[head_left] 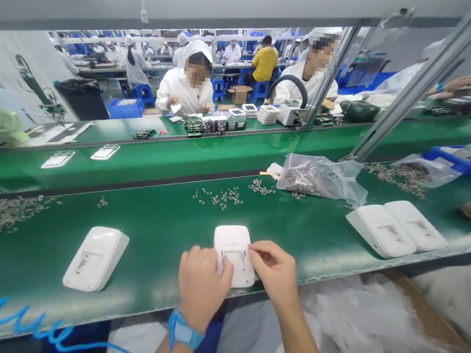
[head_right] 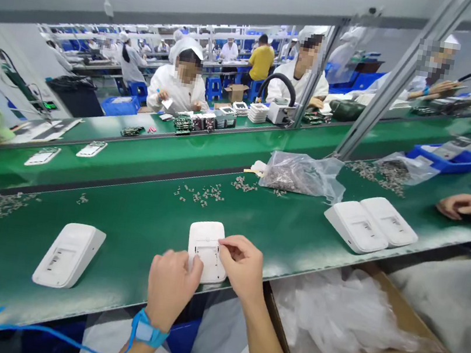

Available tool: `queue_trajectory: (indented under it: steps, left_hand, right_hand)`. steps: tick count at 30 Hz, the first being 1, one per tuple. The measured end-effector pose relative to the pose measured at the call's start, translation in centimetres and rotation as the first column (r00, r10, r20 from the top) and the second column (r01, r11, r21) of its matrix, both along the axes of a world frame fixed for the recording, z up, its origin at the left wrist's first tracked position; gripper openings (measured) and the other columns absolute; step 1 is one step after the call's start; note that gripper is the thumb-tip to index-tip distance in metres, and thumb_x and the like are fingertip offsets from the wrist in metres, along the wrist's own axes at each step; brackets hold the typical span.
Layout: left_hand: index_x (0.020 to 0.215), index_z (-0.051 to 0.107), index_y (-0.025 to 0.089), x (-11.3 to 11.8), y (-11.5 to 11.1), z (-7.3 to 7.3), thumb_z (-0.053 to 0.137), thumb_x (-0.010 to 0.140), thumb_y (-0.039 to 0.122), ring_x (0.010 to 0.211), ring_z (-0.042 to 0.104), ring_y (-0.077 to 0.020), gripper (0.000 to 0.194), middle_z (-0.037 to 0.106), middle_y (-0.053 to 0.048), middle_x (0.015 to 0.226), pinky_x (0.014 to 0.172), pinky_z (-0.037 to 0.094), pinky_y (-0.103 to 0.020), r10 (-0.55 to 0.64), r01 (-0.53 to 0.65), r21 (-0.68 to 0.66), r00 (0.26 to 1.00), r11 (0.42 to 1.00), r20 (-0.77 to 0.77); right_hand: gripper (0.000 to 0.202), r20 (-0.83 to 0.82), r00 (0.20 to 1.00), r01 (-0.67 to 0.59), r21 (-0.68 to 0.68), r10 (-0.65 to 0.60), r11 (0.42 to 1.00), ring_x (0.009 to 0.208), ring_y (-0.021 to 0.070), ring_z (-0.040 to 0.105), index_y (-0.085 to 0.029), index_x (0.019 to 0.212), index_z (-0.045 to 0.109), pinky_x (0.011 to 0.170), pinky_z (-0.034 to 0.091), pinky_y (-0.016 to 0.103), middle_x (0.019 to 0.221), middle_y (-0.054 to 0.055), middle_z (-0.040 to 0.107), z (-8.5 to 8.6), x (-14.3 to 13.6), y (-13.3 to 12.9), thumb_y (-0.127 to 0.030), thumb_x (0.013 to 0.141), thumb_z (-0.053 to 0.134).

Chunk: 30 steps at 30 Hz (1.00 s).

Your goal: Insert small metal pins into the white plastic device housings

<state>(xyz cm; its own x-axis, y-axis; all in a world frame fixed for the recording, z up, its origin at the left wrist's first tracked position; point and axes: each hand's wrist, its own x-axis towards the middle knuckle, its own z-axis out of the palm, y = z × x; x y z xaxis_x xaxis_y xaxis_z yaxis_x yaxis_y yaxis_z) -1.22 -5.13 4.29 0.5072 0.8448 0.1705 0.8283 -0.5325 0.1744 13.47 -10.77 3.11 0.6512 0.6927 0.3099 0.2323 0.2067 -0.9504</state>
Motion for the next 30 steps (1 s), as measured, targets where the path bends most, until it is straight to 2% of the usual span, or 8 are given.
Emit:
queue_trajectory:
  steps: [4, 7, 9, 12, 15, 20, 25, 30]
  left_hand:
    - [0.07, 0.054, 0.021, 0.9, 3.2, 1.9, 0.048, 0.089, 0.029, 0.081, 0.054, -0.0239, 0.022, 0.06, -0.007, 0.074, 0.073, 0.036, -0.039, -0.247, 0.22, 0.239, 0.965, 0.946, 0.089]
    - [0.072, 0.054, 0.021, 2.2, 5.8, 2.6, 0.051, 0.086, 0.025, 0.084, 0.053, -0.0226, 0.015, 0.061, -0.006, 0.079, 0.075, 0.036, -0.037, -0.481, 0.469, 0.234, 0.877, 0.852, -0.004]
    - [0.073, 0.055, 0.02, 2.9, 6.9, 2.4, 0.051, 0.085, 0.023, 0.086, 0.054, -0.0223, 0.013, 0.062, -0.006, 0.083, 0.074, 0.035, -0.037, -0.526, 0.527, 0.192, 0.848, 0.828, -0.061]
    - [0.073, 0.056, 0.02, 3.2, 7.5, 2.1, 0.049, 0.086, 0.022, 0.084, 0.056, -0.0216, 0.015, 0.064, -0.007, 0.083, 0.07, 0.034, -0.036, -0.47, 0.481, 0.152, 0.876, 0.863, -0.106]
    - [0.073, 0.059, 0.019, 2.8, 7.3, 2.3, 0.045, 0.088, 0.023, 0.079, 0.06, -0.022, 0.022, 0.065, -0.007, 0.08, 0.068, 0.032, -0.037, -0.421, 0.445, 0.147, 0.891, 0.883, -0.169]
    - [0.073, 0.064, 0.017, 1.7, 5.6, 3.3, 0.039, 0.092, 0.025, 0.075, 0.066, -0.0256, 0.033, 0.069, -0.01, 0.077, 0.064, 0.033, -0.037, -0.371, 0.409, 0.087, 0.885, 0.908, -0.283]
    - [0.07, 0.064, 0.015, 1.0, 3.5, 3.6, 0.031, 0.094, 0.025, 0.069, 0.068, -0.0307, 0.042, 0.068, -0.013, 0.07, 0.058, 0.032, -0.035, -0.277, 0.314, 0.055, 0.898, 0.948, -0.342]
    - [0.067, 0.064, 0.015, 1.1, 3.0, 3.5, 0.032, 0.093, 0.027, 0.067, 0.069, -0.0309, 0.043, 0.068, -0.014, 0.069, 0.056, 0.031, -0.035, -0.246, 0.276, 0.056, 0.916, 0.959, -0.316]
  right_hand:
    - [0.012, -0.05, 0.998, 0.027, -0.116, -0.033, 0.993, 0.068, 0.0212, 0.068, -0.022, 0.083, 0.074, 0.06, 0.056, 0.033, 0.079, 0.006, 0.072, -1.1, -0.2, -0.3, -0.033, 0.078, 0.071]
    - [0.013, -0.003, 0.993, 0.118, -0.175, -0.12, 0.978, 0.069, 0.0224, 0.069, -0.022, 0.09, 0.071, 0.065, 0.057, 0.036, 0.08, 0.007, 0.073, -1.2, -1.4, -0.7, -0.033, 0.084, 0.067]
    - [0.009, 0.138, 0.977, 0.181, -0.155, -0.16, 0.971, 0.073, 0.0221, 0.068, -0.023, 0.091, 0.068, 0.069, 0.057, 0.037, 0.084, 0.007, 0.071, -1.2, -2.8, -1.0, -0.028, 0.089, 0.061]
    - [0.016, 0.424, 0.897, 0.175, -0.083, -0.125, 0.981, 0.087, 0.0232, 0.065, -0.023, 0.094, 0.067, 0.079, 0.056, 0.04, 0.096, 0.01, 0.068, -1.6, -4.5, -1.2, -0.018, 0.093, 0.052]
    - [0.018, 0.584, 0.803, 0.166, -0.026, -0.12, 0.986, 0.095, 0.0238, 0.06, -0.022, 0.095, 0.069, 0.081, 0.055, 0.04, 0.104, 0.011, 0.064, -2.3, -5.0, -1.2, -0.014, 0.092, 0.053]
    - [0.015, 0.606, 0.749, 0.316, 0.029, -0.268, 0.948, 0.085, 0.0209, 0.058, -0.02, 0.09, 0.071, 0.076, 0.053, 0.036, 0.089, 0.007, 0.066, -2.7, -3.6, -1.1, -0.012, 0.091, 0.059]
    - [0.015, 0.626, 0.744, 0.309, -0.014, -0.233, 0.951, 0.081, 0.0195, 0.061, -0.019, 0.091, 0.07, 0.074, 0.053, 0.034, 0.088, 0.006, 0.07, -2.3, -3.0, -1.2, -0.011, 0.092, 0.057]
    - [0.017, 0.618, 0.762, 0.279, -0.043, -0.194, 0.959, 0.084, 0.0207, 0.063, -0.02, 0.088, 0.069, 0.076, 0.053, 0.035, 0.088, 0.007, 0.07, -1.9, -3.2, -0.9, -0.011, 0.093, 0.054]
